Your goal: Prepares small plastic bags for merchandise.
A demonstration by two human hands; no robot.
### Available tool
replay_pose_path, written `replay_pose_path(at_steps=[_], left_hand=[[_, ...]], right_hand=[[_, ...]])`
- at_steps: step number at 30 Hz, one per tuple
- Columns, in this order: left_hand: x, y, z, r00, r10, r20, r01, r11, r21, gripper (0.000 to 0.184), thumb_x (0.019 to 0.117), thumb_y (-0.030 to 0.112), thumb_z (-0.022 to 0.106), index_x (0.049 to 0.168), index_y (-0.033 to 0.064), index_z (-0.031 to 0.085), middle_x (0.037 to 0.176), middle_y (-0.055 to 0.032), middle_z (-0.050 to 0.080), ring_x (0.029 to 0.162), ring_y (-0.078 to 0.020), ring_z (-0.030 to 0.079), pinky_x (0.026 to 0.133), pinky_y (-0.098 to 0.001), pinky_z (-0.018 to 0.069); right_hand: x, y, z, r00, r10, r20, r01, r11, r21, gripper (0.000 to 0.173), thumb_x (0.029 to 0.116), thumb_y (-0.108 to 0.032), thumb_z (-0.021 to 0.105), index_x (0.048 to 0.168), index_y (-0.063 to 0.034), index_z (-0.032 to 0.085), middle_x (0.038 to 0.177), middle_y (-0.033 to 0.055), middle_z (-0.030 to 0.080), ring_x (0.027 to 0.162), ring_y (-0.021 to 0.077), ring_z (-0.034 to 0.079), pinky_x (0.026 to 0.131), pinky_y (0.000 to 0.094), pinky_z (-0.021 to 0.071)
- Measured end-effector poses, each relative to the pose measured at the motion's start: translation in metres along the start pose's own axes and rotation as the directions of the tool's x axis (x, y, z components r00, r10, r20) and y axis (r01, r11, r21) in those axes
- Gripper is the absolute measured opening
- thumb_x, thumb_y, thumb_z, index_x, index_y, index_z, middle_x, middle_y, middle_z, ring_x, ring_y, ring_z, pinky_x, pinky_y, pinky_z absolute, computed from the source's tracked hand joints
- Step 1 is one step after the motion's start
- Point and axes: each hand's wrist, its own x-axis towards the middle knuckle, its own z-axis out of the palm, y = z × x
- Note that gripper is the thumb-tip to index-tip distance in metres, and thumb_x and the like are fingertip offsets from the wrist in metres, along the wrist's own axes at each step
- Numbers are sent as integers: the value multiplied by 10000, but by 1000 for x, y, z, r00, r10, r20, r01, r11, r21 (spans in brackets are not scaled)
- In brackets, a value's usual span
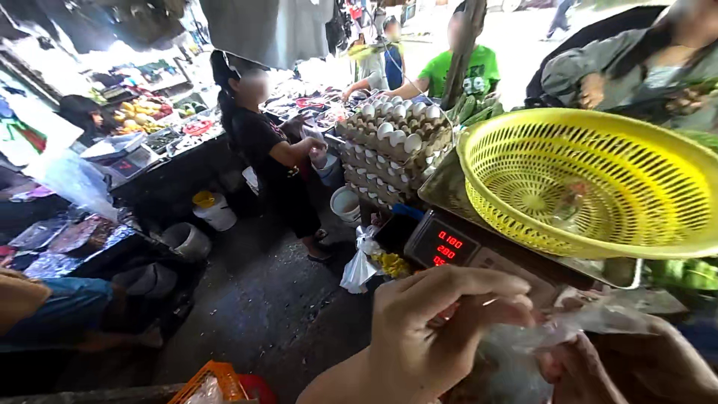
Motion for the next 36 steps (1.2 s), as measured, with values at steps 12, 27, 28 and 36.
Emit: replay_pose_path(at_steps=[12, 27, 28, 36], left_hand=[[-12, 10, -7, 983, -48, -175, 90, 966, 242, 99, 934, 14, 715, 999, -60, 704, 968, -74, 771, 873, -72, 742, 749, -191, 628], [-21, -18, 13, 945, -279, -172, 282, 959, -10, 135, 1000, -6, 597, 1104, -66, 659, 980, -53, 749, 875, -88, 733, 765, -228, 632], [-21, -18, 13, 946, -279, -167, 279, 960, -29, 137, 1014, 11, 585, 1104, -61, 658, 992, -67, 751, 894, -113, 742, 776, -247, 638], [-22, -17, 15, 949, -271, -163, 274, 962, -5, 315, 867, -60, 749, 1156, -92, 628, 1049, -105, 758, 950, -160, 754, 830, -280, 651]], right_hand=[[-2, -7, 21, 979, 117, 170, -148, 973, 179, 278, 910, -141, 770, 1162, -219, 681, 1047, -148, 738, 864, -24, 703, 764, 133, 599], [-5, 23, 22, 981, 184, -66, -173, 973, 150, 210, 872, -71, 794, 1047, -60, 678, 894, -16, 733, 733, 31, 685, 675, 164, 596], [-5, 23, 21, 980, 189, -66, -177, 972, 153, 212, 867, -64, 797, 1044, -55, 680, 892, -11, 734, 730, 35, 685, 675, 167, 596], [-2, 23, 23, 978, 202, -60, -192, 971, 141, 230, 847, -64, 810, 1039, -55, 683, 869, -15, 729, 710, 28, 675, 645, 158, 586]])
